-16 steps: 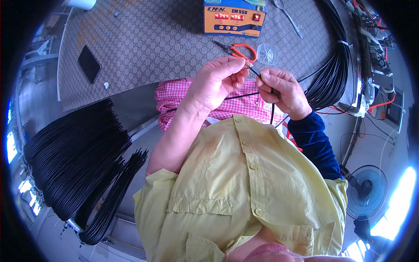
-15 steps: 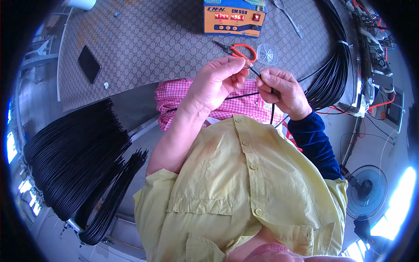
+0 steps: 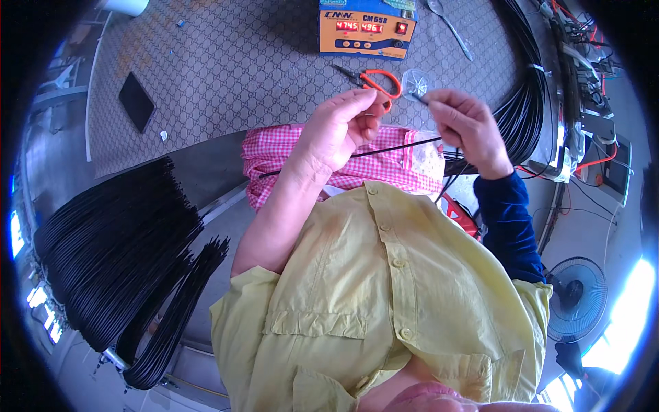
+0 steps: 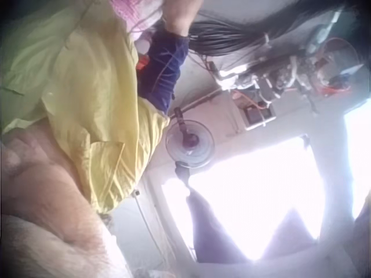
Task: The recorder terminates electrical cables using a benchtop machine and prepares them for assembly.
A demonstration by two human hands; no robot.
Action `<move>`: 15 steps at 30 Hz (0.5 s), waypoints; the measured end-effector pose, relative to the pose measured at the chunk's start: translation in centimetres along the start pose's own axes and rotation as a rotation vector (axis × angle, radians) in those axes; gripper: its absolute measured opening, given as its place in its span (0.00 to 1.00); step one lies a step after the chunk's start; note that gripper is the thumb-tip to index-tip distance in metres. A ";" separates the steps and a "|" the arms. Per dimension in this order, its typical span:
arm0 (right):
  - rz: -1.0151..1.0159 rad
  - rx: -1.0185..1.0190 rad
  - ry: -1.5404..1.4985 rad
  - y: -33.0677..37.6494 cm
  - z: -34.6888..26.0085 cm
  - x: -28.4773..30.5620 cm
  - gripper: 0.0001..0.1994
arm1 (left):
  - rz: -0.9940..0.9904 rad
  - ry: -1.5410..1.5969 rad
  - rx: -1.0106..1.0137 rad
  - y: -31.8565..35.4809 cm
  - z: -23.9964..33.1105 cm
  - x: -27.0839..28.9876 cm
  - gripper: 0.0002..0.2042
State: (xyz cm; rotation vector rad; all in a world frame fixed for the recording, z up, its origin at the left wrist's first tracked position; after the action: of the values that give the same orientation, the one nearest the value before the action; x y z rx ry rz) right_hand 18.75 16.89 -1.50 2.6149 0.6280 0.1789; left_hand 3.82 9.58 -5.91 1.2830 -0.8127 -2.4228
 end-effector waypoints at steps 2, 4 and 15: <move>0.143 0.112 0.234 -1.4 -0.4 2.3 0.07 | 0.042 -0.006 -0.013 -0.2 -0.5 1.0 0.08; 0.245 0.384 0.578 -2.5 -0.6 3.5 0.06 | 0.050 -0.023 -0.011 -0.5 -1.3 2.0 0.08; 0.338 0.591 1.226 -5.5 0.7 3.5 0.07 | 0.139 -0.086 0.012 -0.5 -3.2 4.0 0.08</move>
State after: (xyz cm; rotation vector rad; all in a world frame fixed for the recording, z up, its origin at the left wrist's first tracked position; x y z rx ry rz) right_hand 19.80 22.56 -4.52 2.8887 0.6240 2.0534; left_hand 4.22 6.92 -10.26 1.0942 -0.9093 -2.3789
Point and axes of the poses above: each hand's wrist, its own y-axis away from the middle knuckle, its own x-axis out of the back of the hand, z = x × y, the point moved 6 cm from there along -y, towards the middle knuckle, and after that the axes turned 12 degrees about z, right-handed, at the moved point
